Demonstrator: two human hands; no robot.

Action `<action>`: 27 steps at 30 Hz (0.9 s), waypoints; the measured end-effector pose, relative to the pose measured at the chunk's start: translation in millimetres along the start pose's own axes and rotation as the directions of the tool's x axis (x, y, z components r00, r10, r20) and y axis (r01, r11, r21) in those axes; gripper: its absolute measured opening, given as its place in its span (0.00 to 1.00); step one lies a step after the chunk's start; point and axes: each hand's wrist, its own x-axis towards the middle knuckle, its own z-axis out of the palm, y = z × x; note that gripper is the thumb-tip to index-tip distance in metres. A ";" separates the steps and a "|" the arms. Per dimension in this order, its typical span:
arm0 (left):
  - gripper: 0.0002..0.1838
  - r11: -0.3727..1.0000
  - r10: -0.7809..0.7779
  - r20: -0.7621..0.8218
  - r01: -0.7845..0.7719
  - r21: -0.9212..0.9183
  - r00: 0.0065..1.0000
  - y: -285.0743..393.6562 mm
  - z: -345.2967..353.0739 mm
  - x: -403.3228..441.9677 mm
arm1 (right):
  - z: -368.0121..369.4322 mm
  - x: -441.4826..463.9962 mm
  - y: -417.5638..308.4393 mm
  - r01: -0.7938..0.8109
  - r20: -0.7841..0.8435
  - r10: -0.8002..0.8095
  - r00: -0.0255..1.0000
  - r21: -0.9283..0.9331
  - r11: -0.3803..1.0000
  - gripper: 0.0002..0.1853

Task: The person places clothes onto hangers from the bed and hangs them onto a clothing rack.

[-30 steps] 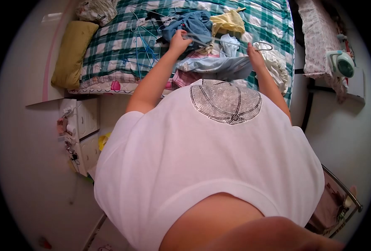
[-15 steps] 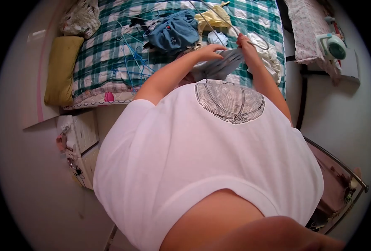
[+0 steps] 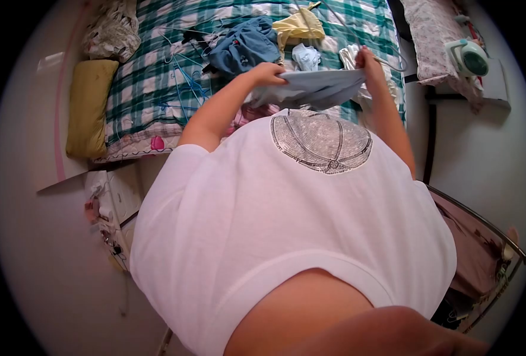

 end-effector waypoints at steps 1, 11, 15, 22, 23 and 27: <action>0.21 0.998 -0.035 -0.038 0.037 0.052 0.999 -14.0 -2.9 -8.5 | -10.5 3.7 -0.4 0.041 0.040 -0.039 0.998 -0.049 0.998 0.15; 0.13 0.930 -0.001 -0.011 0.005 0.369 1.000 -3.6 -42.8 -44.9 | -45.1 -6.0 32.3 0.077 0.225 0.060 0.972 -0.553 0.830 0.21; 0.06 0.916 0.030 -0.049 -0.008 0.401 0.998 0.9 -44.1 -51.6 | -46.8 -6.0 40.4 0.099 0.209 0.019 0.978 -0.542 0.835 0.21; 0.04 0.856 0.171 -0.118 -0.088 0.510 0.978 16.1 -49.3 -54.5 | -51.8 0.2 55.2 0.011 0.228 0.074 0.971 -0.348 0.937 0.18; 0.04 0.852 0.154 -0.113 -0.074 0.518 0.982 19.5 -52.2 -55.3 | -54.4 2.6 57.4 0.005 0.215 0.083 0.973 -0.378 0.926 0.18; 0.04 0.878 0.100 -0.116 -0.033 0.477 0.988 18.1 -55.3 -57.4 | -57.8 8.3 57.7 0.017 0.215 0.085 0.973 -0.436 0.900 0.17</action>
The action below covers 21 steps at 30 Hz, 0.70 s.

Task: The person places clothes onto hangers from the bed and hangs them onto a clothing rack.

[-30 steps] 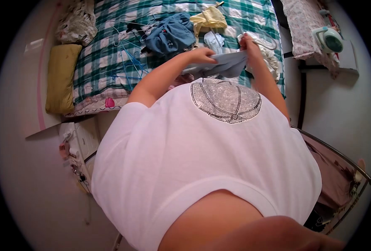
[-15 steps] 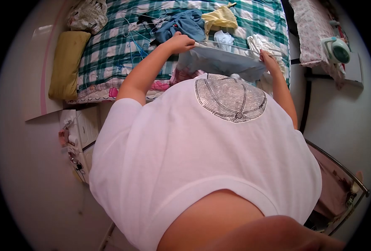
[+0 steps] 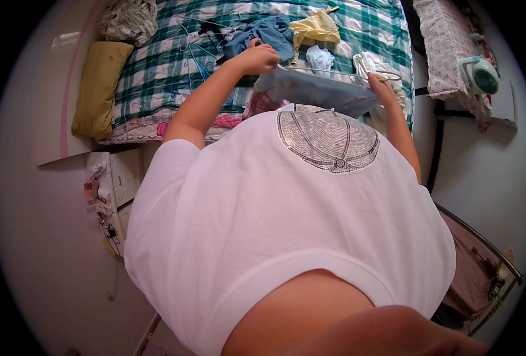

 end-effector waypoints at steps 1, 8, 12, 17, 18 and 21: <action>0.04 1.000 -0.007 0.047 0.007 0.000 0.999 -1.5 -1.5 -0.4 | -1.9 2.9 3.8 0.013 0.010 -0.013 1.000 -0.002 1.000 0.17; 0.06 0.996 0.063 -0.059 -0.067 -0.066 0.996 -9.8 3.4 -1.7 | -10.2 5.8 15.3 -0.019 -0.047 0.023 0.999 0.084 0.996 0.16; 0.06 0.990 -0.011 -0.053 0.004 -0.141 0.999 -5.2 -9.6 3.3 | -3.3 10.2 11.6 -0.057 -0.006 0.058 0.998 0.125 0.991 0.15; 0.07 0.638 -0.032 0.026 0.041 -0.769 0.999 2.4 -21.1 6.7 | -3.5 5.5 -8.0 -0.118 -0.048 0.120 0.992 0.045 0.992 0.16; 0.06 0.497 -0.038 0.085 0.093 -0.863 0.996 4.7 -24.7 6.3 | -3.3 2.1 -14.0 -0.122 -0.064 0.125 0.990 0.051 0.991 0.17; 0.08 0.475 -0.023 0.123 0.119 -0.872 0.992 -7.3 -27.1 6.9 | -7.2 0.2 -16.9 -0.117 -0.067 0.116 0.991 -0.010 0.993 0.18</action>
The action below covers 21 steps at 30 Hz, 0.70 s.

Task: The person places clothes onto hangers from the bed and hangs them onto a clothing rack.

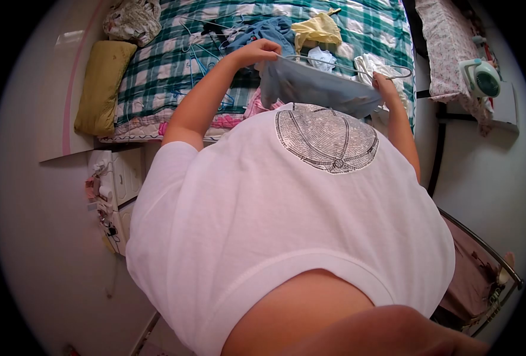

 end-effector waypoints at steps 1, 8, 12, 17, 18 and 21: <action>0.08 1.000 -0.023 0.010 0.023 0.019 1.000 -0.4 -3.0 -0.1 | -1.4 0.1 0.3 0.008 0.006 -0.007 1.000 -0.033 0.999 0.18; 0.10 0.570 0.301 0.034 -0.208 0.795 0.953 18.4 14.0 0.8 | 10.4 5.5 1.3 0.148 0.109 -0.143 0.984 -0.039 0.988 0.19; 0.09 0.570 0.412 0.028 -0.282 0.772 0.911 19.3 37.8 25.3 | 60.9 -10.4 -26.0 0.255 0.078 -0.257 0.963 0.036 0.966 0.21; 0.08 0.687 0.288 -0.237 -0.028 0.726 0.928 32.8 53.7 29.6 | 71.7 -2.1 -28.1 0.271 0.015 -0.274 0.962 0.107 0.957 0.20; 0.09 0.640 0.258 -0.214 -0.001 0.769 0.942 34.0 54.4 28.5 | 69.8 -1.4 -27.5 0.255 -0.010 -0.256 0.967 0.104 0.961 0.20; 0.10 0.540 0.238 -0.227 0.066 0.839 0.944 33.3 53.7 25.6 | 74.9 -4.1 -32.1 0.420 -0.164 -0.401 0.901 0.106 0.901 0.17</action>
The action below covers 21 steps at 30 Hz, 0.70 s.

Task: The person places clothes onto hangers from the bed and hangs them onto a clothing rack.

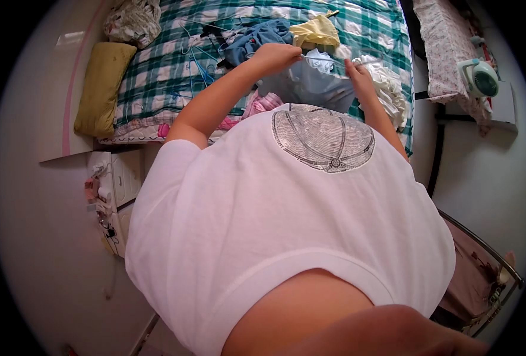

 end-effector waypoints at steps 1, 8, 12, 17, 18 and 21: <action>0.11 1.000 -0.019 -0.071 0.019 -0.003 0.997 -2.1 2.2 -2.3 | 4.4 -3.2 -10.1 0.096 -0.057 -0.096 0.994 0.007 0.995 0.16; 0.14 0.946 -0.310 -0.125 0.293 -0.142 0.942 -36.7 -15.4 -22.6 | -8.7 -27.2 -26.1 0.430 0.145 -0.418 0.897 -0.506 0.747 0.17; 0.18 0.929 -0.324 -0.186 0.276 -0.246 0.928 -59.7 -9.5 -46.3 | -32.5 -30.9 -2.0 0.519 0.570 0.026 0.821 -0.765 0.383 0.13; 0.11 0.913 -0.283 -0.137 0.223 -0.341 0.949 -48.0 -13.9 -72.8 | -33.7 -36.4 16.1 0.377 0.439 0.144 0.887 -0.868 0.323 0.11; 0.11 0.908 -0.287 -0.154 0.217 -0.358 0.945 -47.3 -13.7 -77.3 | -36.2 -34.3 19.6 0.359 0.412 0.090 0.907 -0.866 0.348 0.11; 0.10 0.899 -0.272 -0.260 0.148 -0.412 0.927 -49.9 -5.7 -87.9 | -43.3 -22.1 29.0 0.354 0.329 -0.132 0.935 -0.858 0.372 0.10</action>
